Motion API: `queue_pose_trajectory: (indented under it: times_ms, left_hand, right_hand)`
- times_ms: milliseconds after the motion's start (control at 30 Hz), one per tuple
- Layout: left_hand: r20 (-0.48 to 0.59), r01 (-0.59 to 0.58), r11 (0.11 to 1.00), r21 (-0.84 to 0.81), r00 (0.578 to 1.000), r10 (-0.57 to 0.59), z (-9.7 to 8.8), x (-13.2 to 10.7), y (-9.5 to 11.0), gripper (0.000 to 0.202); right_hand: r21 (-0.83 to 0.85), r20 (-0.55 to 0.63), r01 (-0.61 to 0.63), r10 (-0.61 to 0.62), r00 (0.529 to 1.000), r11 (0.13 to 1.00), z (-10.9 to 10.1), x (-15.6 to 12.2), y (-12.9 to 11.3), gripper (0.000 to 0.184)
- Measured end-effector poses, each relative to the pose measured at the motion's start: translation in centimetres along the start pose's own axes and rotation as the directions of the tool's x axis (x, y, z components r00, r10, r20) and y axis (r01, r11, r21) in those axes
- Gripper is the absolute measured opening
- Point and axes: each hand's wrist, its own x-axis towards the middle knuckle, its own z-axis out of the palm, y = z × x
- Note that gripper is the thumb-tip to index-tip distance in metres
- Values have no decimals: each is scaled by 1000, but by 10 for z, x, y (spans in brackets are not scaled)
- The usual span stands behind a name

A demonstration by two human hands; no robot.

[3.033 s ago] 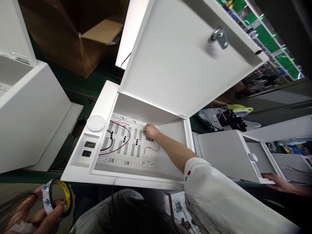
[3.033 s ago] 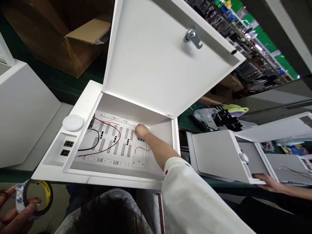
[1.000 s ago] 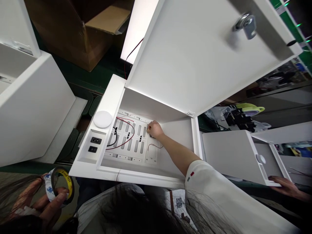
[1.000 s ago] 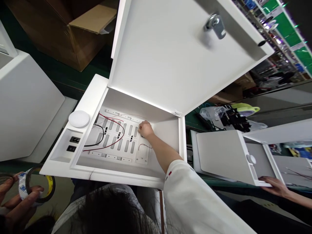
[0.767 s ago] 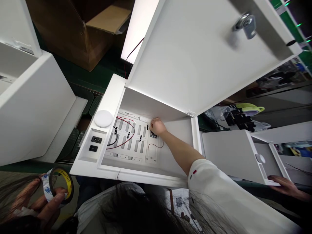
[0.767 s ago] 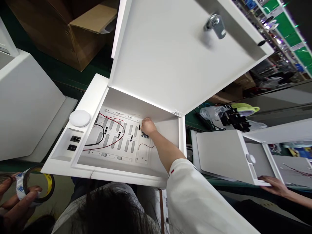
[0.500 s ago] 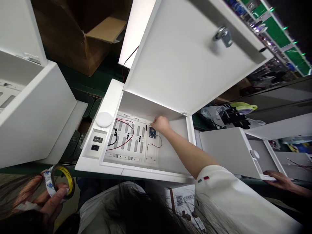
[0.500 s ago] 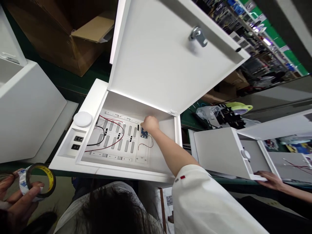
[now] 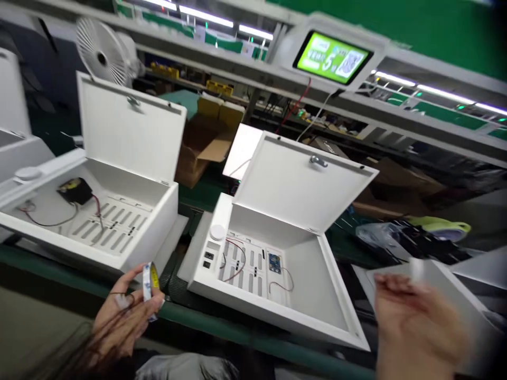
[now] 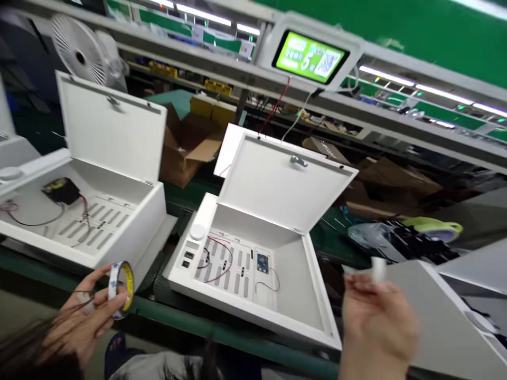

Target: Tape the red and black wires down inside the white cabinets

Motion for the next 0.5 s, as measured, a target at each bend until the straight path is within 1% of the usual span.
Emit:
queue_pose_trajectory:
  times_ms: [33, 67, 100, 133, 167, 200, 233, 267, 300, 333, 367, 433, 500]
  left_hand:
    - [41, -20, 999, -39, 999, 22, -5, 0, 14, 94]
    - [66, -41, 997, -67, 997, 45, -13, 0, 28, 91]
    - [89, -58, 995, -84, 994, 66, -22, 2, 41, 89]
    - [116, -63, 994, -92, 991, 74, -34, 4, 53, 88]
    - [143, -61, 994, -96, 987, 74, -48, 8, 65, 88]
    - [167, -53, 994, -100, 983, 69, -63, 13, 76, 88]
    - [190, -43, 994, -103, 980, 62, -80, 18, 86, 88]
    - [210, -44, 993, -110, 975, 66, -97, 24, 96, 88]
    - [231, -54, 991, -123, 970, 81, -115, 30, 106, 86]
    - [250, -69, 988, -141, 963, 103, -132, 35, 115, 84]
    - [261, -82, 984, -161, 958, 122, -149, 40, 123, 81]
    - [254, -89, 976, -198, 957, 139, -182, 48, 137, 75]
    - [205, -83, 968, -237, 970, 134, -210, 53, 148, 73]
  right_hand:
    - [16, 109, -61, 59, 992, 998, 22, -36, -6, 9]
    - [0, 201, -82, 80, 976, 997, 48, -77, -12, 10]
    - [-37, 328, -57, 66, 942, 998, 78, -121, -19, 11]
    - [-59, 465, 10, 19, 885, 998, 109, -166, -27, 10]
    - [-80, 614, 79, -13, 789, 994, 140, -211, -36, 9]
    - [-87, 722, 140, -34, 691, 986, 170, -253, -44, 9]
    - [-75, 772, 199, -70, 632, 977, 197, -291, -52, 9]
    - [-55, 801, 248, -106, 589, 967, 222, -326, -59, 10]
    - [-31, 814, 289, -144, 563, 957, 244, -357, -65, 11]
    - [-8, 816, 323, -181, 550, 946, 263, -384, -70, 12]
    - [13, 814, 351, -213, 540, 936, 280, -407, -74, 12]
    - [49, 815, 399, -268, 514, 916, 307, -444, -79, 14]
    - [103, 826, 442, -325, 462, 891, 330, -470, -81, 13]
